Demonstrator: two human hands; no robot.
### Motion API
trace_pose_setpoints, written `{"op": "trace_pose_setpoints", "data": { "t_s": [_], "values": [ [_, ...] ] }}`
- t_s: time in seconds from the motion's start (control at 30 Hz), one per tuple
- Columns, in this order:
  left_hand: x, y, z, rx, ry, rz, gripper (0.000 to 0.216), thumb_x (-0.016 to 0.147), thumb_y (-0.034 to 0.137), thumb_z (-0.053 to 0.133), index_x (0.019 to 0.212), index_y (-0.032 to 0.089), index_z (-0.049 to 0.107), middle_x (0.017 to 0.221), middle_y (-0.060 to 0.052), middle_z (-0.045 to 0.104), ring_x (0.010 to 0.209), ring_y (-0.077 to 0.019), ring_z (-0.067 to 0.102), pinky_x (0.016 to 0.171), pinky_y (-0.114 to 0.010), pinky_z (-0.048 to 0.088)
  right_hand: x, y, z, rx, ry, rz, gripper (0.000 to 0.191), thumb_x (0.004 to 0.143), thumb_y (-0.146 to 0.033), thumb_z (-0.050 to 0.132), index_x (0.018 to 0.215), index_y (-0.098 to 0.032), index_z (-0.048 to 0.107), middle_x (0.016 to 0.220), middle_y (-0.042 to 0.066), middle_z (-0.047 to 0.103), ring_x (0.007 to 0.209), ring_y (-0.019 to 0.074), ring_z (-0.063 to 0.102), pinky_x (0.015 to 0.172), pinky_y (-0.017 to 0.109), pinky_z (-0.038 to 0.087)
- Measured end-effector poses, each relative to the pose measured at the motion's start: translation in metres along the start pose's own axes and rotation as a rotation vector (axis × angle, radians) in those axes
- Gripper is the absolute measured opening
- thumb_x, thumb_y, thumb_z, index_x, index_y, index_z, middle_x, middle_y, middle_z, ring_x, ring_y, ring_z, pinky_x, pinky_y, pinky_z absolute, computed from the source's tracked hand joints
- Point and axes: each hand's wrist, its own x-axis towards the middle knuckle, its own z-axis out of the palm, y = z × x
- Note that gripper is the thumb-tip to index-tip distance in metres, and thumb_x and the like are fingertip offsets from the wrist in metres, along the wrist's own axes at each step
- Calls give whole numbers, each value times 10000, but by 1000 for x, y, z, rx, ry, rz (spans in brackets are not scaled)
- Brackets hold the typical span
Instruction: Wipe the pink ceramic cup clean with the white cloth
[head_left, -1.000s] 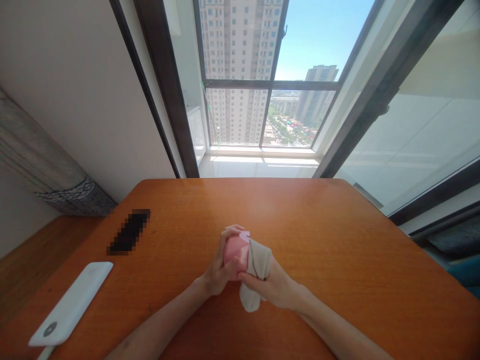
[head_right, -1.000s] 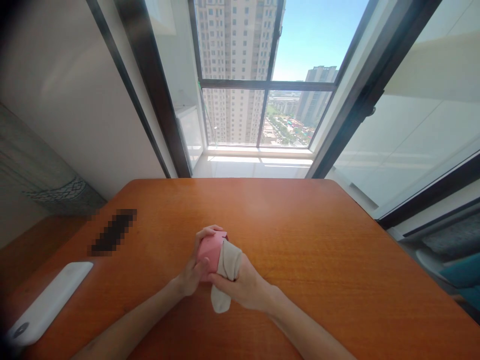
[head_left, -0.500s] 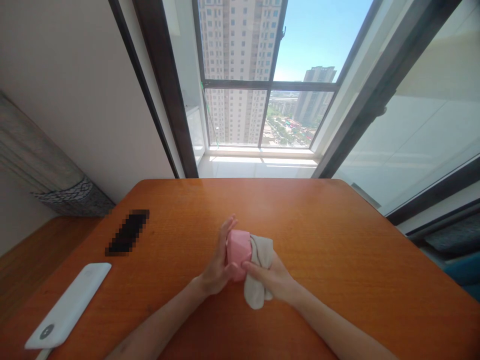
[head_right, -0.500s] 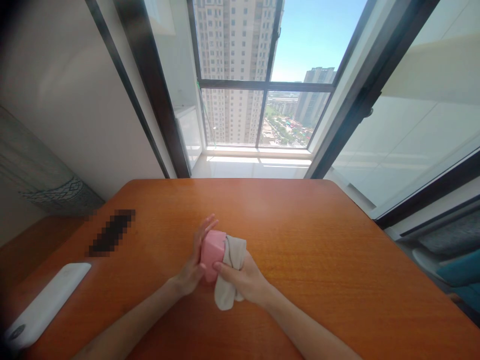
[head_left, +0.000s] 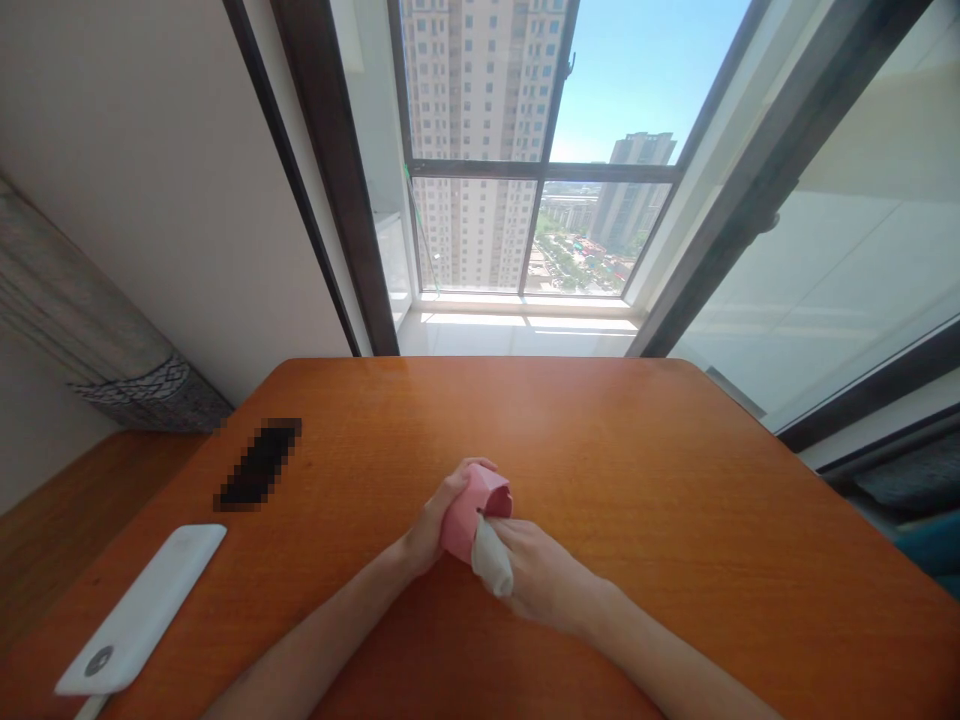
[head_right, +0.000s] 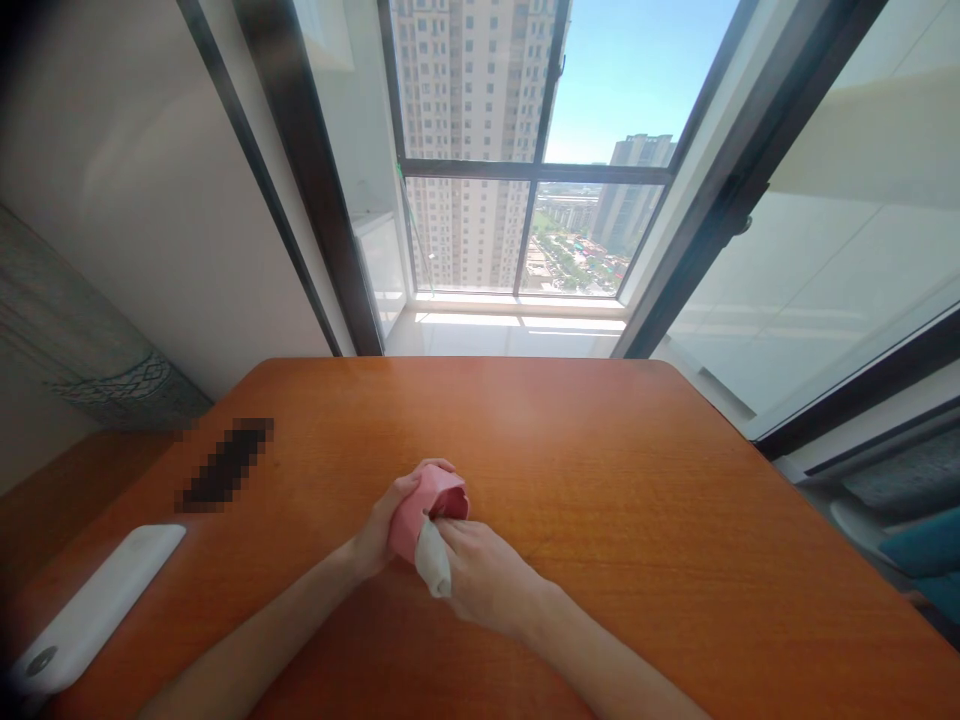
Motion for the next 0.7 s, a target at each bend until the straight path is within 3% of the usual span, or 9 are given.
{"op": "trace_pose_setpoints", "data": {
  "t_s": [0.07, 0.17, 0.27, 0.37, 0.47, 0.53, 0.6, 0.7],
  "values": [
    [2, 6, 0, -44, 13, -120, 536, 981, 639, 582, 1246, 180, 666, 1086, -91, 755, 960, -253, 705, 917, -367, 533, 0, 4, 0, -99, 2, -99, 128, 949, -139, 497, 880, -207, 581, 831, 72, 660, 725, 198, 587, 704, 321, 534],
    [1, 5, -1, -74, 15, -107, 755, 965, 791, 498, 1420, 197, 599, 1307, -150, 723, 1142, -315, 699, 1026, -442, 527, 0, 2, -4, 143, 81, 32, 166, 987, -235, 549, 824, -214, 573, 766, 25, 630, 671, 168, 550, 683, 302, 519],
    [-2, -5, -7, 118, -5, 189, 893, 922, 873, 470, 1596, 288, 446, 1641, -155, 480, 1454, -378, 516, 1219, -538, 400, 2, -5, -14, 501, 193, 305, 185, 988, -378, 670, 1036, -200, 660, 864, 13, 683, 723, 160, 597, 714, 286, 543],
    [-3, -14, -18, 560, -62, 647, 1092, 747, 809, 787, 1645, 351, 369, 1752, -144, 274, 1610, -459, 252, 1310, -631, 200, 6, -8, -23, 982, 312, 567, 501, 897, -458, 808, 1302, -205, 653, 1048, 47, 744, 915, 206, 697, 854, 322, 584],
    [-1, -20, -26, 937, -187, 926, 1199, 576, 615, 995, 1605, 407, 415, 1748, -144, 230, 1572, -524, 264, 1268, -697, 226, 8, -7, -27, 1344, 330, 689, 614, 843, -474, 860, 1353, -205, 649, 1138, 76, 755, 1082, 253, 720, 983, 378, 570],
    [-1, -23, -27, 1002, -208, 977, 1043, 687, 504, 954, 1582, 417, 428, 1703, -141, 282, 1517, -476, 361, 1238, -657, 306, 8, -9, -27, 1349, 315, 695, 645, 825, -496, 875, 1351, -201, 645, 1152, 83, 753, 1072, 254, 721, 950, 373, 577],
    [-2, -27, -22, 876, -147, 948, 829, 836, 490, 824, 1559, 373, 438, 1627, -145, 362, 1479, -422, 407, 1222, -613, 347, 6, -12, -25, 1185, 295, 631, 691, 794, -494, 899, 1359, -201, 630, 1181, 83, 742, 1040, 245, 707, 899, 355, 581],
    [-3, -28, -12, 469, -16, 696, 522, 1013, 584, 547, 1438, 281, 525, 1496, -137, 488, 1401, -357, 483, 1204, -545, 385, 4, -16, -19, 769, 227, 456, 515, 805, -418, 885, 1214, -200, 662, 1062, 48, 732, 885, 199, 663, 791, 305, 570]
  ]
}}
